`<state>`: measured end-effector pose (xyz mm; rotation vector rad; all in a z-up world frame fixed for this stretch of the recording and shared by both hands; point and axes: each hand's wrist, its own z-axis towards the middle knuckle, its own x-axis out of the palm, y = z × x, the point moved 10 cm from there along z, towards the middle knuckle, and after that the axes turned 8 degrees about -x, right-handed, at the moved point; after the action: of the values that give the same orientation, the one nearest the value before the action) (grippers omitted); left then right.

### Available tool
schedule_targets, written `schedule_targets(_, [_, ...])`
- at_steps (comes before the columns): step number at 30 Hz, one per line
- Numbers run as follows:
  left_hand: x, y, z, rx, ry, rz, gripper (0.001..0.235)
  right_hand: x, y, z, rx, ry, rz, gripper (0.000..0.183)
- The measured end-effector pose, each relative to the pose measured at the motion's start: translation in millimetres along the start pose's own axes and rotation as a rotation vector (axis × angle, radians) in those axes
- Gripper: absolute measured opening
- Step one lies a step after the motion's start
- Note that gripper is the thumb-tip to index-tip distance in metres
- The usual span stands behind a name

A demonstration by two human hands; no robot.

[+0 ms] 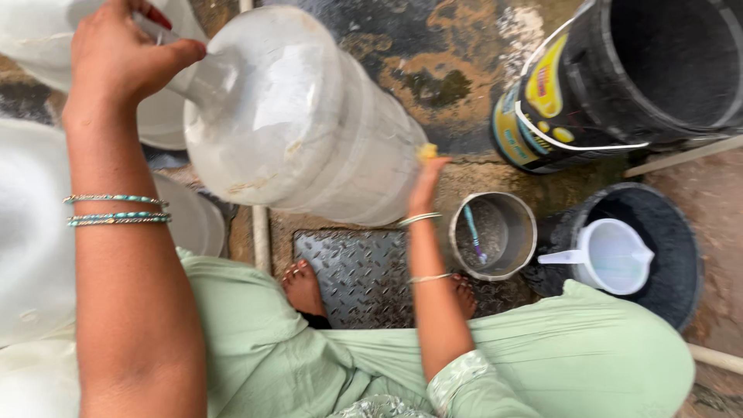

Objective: The person scrubs the inside of a large plastic water dispenser jar using a toothbrush and water. They then scrub the exterior of the jar with a yellow sponge and rinse it with water from a nearby tap.

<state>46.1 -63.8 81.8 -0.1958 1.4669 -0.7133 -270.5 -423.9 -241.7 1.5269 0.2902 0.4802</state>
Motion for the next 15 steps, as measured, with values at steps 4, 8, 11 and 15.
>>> schedule_targets(4, [6.8, -0.3, 9.0, 0.137, -0.099, 0.014, 0.052, 109.1, 112.2, -89.9, -0.582, 0.227, -0.495, 0.075])
schedule_targets(8, [26.4, 17.2, 19.0, 0.089, -0.049, 0.01, 0.05, 147.1, 171.6, -149.5, -0.875, 0.402, -0.456, 0.088])
schedule_targets(11, [23.9, 19.4, 22.1, 0.103, -0.071, -0.018, 0.05, 119.0, 159.7, -110.6, -0.821, 0.3, -0.667, 0.084])
schedule_targets(15, [19.6, -0.3, 14.8, 0.215, -0.095, -0.084, 0.042, 66.8, 80.4, -0.8, -0.283, 0.298, -0.837, 0.092])
